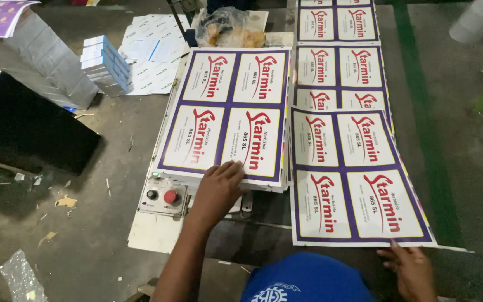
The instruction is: The recorder is flipping through a stack of printed herbicide label sheets to inspect them.
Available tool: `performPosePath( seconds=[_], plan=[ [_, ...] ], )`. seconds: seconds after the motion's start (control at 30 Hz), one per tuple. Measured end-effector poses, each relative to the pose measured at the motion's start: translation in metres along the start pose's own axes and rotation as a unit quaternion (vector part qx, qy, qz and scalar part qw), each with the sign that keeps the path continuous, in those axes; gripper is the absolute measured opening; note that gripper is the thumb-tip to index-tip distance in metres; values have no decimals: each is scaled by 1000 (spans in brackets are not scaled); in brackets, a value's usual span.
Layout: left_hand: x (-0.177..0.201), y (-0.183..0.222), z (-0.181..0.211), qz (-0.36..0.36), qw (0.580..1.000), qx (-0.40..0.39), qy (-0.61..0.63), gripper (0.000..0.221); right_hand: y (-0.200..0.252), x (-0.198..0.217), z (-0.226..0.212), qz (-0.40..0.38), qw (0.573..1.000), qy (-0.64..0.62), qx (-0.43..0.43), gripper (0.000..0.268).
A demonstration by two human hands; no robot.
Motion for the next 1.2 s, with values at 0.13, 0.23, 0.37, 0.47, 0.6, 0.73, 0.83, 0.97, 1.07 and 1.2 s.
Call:
performPosePath(
  seconds=[0.13, 0.23, 0.37, 0.47, 0.6, 0.73, 0.83, 0.97, 1.07, 1.2],
  plan=[
    [1, -5, -9, -16, 1000, -17, -6, 24, -15, 14, 26, 14, 999, -20, -38, 32],
    [5, -9, -12, -7, 999, -5, 50, 26, 1, 18, 29, -2, 1000, -25, -12, 33],
    [11, -16, -8, -9, 1000, 25, -2, 9, 11, 18, 29, 25, 999, -21, -21, 30],
    [37, -23, 11, 85, 995, 57, -7, 6, 12, 18, 37, 1, 998, -62, 1, 29],
    [53, -25, 35, 208, 977, 38, 36, 12, 19, 10, 28, 10, 998, -60, -11, 29],
    [31, -15, 32, 202, 978, 43, 36, 12, 12, -3, 25, 1, 998, -58, 4, 27],
    [19, -8, 33, 176, 979, 90, 58, 12, 0, -15, 23, -15, 998, -55, 13, 27],
    [16, -8, 34, 203, 971, 106, 62, 11, -22, -37, 0, -30, 998, -49, 36, 26],
    [17, -5, 35, 219, 966, 115, 68, 12, -9, -41, -33, -35, 998, -32, 29, 28],
    [14, -5, 37, 255, 958, 94, 91, 15, 9, -40, -62, -14, 999, 26, -21, 41]
  ],
)
Point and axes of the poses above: each hand's wrist, its own y-axis away from the middle knuckle, its own x-axis out of the back of the hand, z = x × y, the point moved 2 cm from there along -y, towards the middle knuckle, and after that the axes turned 11 degrees about z, right-handed, at the moved point
